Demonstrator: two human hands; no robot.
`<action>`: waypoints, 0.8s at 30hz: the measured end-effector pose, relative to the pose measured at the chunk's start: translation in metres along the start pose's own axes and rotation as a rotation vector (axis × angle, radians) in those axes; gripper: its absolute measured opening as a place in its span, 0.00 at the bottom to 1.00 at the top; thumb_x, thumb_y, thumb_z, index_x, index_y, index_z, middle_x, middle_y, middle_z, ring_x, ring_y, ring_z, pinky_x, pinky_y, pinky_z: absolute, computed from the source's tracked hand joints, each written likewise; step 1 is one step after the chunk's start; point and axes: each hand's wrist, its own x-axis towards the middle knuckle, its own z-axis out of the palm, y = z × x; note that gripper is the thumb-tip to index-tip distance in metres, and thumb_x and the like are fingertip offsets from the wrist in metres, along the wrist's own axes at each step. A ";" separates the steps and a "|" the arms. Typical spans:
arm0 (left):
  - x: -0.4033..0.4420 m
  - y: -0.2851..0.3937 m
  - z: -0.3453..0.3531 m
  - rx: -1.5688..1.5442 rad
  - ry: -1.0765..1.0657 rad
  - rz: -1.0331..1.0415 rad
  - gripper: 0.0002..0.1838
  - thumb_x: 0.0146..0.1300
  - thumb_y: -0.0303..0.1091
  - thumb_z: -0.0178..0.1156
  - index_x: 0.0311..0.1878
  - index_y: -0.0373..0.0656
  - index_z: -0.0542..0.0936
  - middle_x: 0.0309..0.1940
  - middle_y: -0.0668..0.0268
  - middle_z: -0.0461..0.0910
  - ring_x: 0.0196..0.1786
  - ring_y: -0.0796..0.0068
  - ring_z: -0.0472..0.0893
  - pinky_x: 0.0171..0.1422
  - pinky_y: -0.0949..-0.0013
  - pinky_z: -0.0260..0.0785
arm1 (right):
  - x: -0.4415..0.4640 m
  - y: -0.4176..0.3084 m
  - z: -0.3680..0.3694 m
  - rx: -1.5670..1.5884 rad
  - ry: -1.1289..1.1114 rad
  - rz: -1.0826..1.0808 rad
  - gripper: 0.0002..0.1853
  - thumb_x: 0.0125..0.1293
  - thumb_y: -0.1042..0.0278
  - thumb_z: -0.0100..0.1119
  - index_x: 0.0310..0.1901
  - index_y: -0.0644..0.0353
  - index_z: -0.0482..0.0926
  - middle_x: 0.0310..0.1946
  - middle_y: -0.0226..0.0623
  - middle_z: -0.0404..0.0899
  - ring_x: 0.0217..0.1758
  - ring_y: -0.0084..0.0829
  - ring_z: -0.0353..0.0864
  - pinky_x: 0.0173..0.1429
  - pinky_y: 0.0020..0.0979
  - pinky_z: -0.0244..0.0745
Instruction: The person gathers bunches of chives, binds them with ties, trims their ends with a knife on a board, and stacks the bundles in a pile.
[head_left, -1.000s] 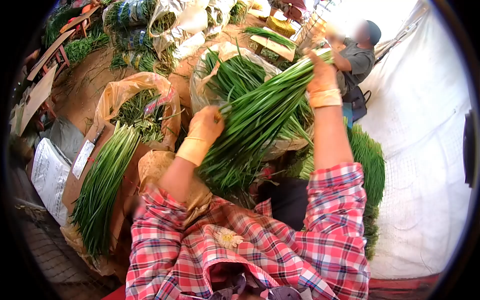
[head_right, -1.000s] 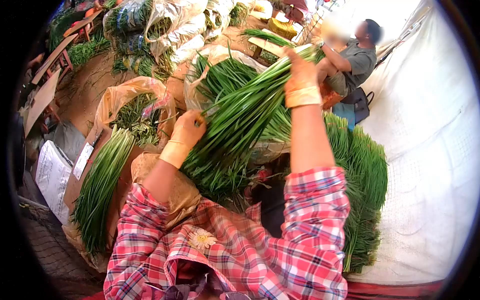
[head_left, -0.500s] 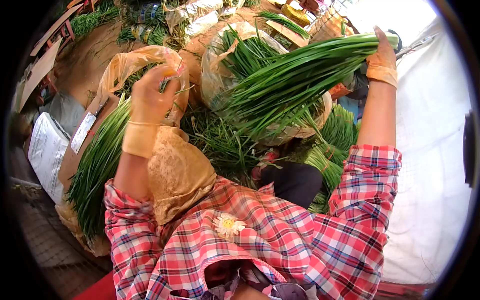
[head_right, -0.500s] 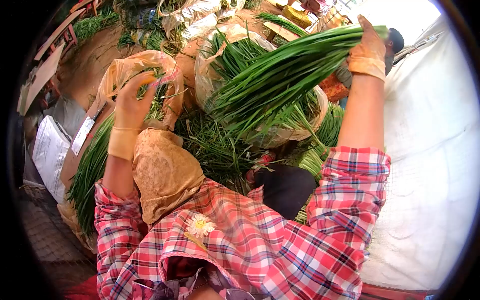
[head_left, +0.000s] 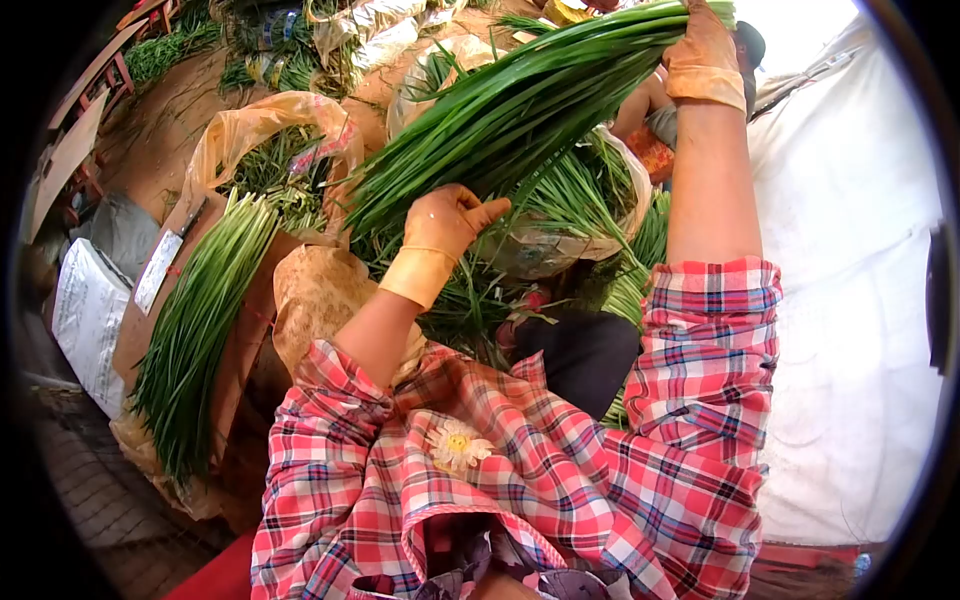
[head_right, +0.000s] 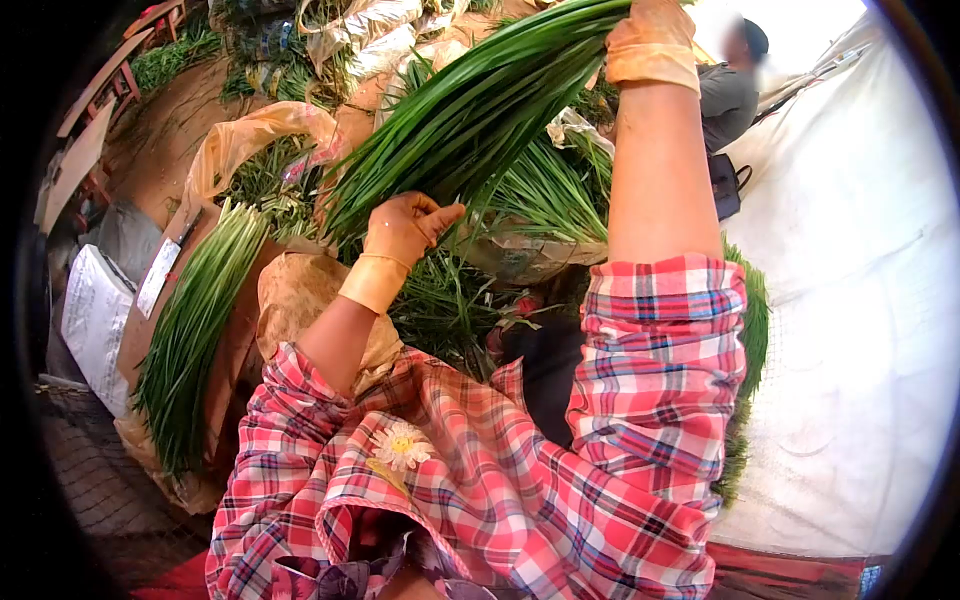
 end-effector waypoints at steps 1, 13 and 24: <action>-0.001 -0.002 -0.003 0.005 -0.002 -0.002 0.29 0.43 0.62 0.69 0.30 0.41 0.82 0.22 0.58 0.80 0.28 0.58 0.80 0.37 0.63 0.72 | 0.002 0.004 0.000 -0.004 -0.005 -0.010 0.08 0.59 0.67 0.62 0.38 0.55 0.74 0.27 0.32 0.74 0.27 0.30 0.75 0.29 0.31 0.73; 0.024 -0.005 0.013 0.084 0.097 0.095 0.22 0.49 0.53 0.67 0.38 0.44 0.84 0.27 0.58 0.83 0.32 0.60 0.82 0.41 0.65 0.73 | -0.009 0.002 -0.002 0.116 -0.115 0.078 0.08 0.60 0.67 0.62 0.39 0.54 0.74 0.24 0.35 0.75 0.23 0.36 0.77 0.25 0.37 0.75; 0.012 -0.027 0.001 -0.327 -0.187 -0.188 0.10 0.57 0.35 0.61 0.34 0.36 0.80 0.18 0.62 0.79 0.18 0.75 0.76 0.22 0.72 0.67 | -0.011 -0.009 -0.020 -0.064 -0.140 -0.221 0.07 0.59 0.66 0.62 0.34 0.54 0.74 0.24 0.29 0.73 0.24 0.29 0.74 0.28 0.29 0.72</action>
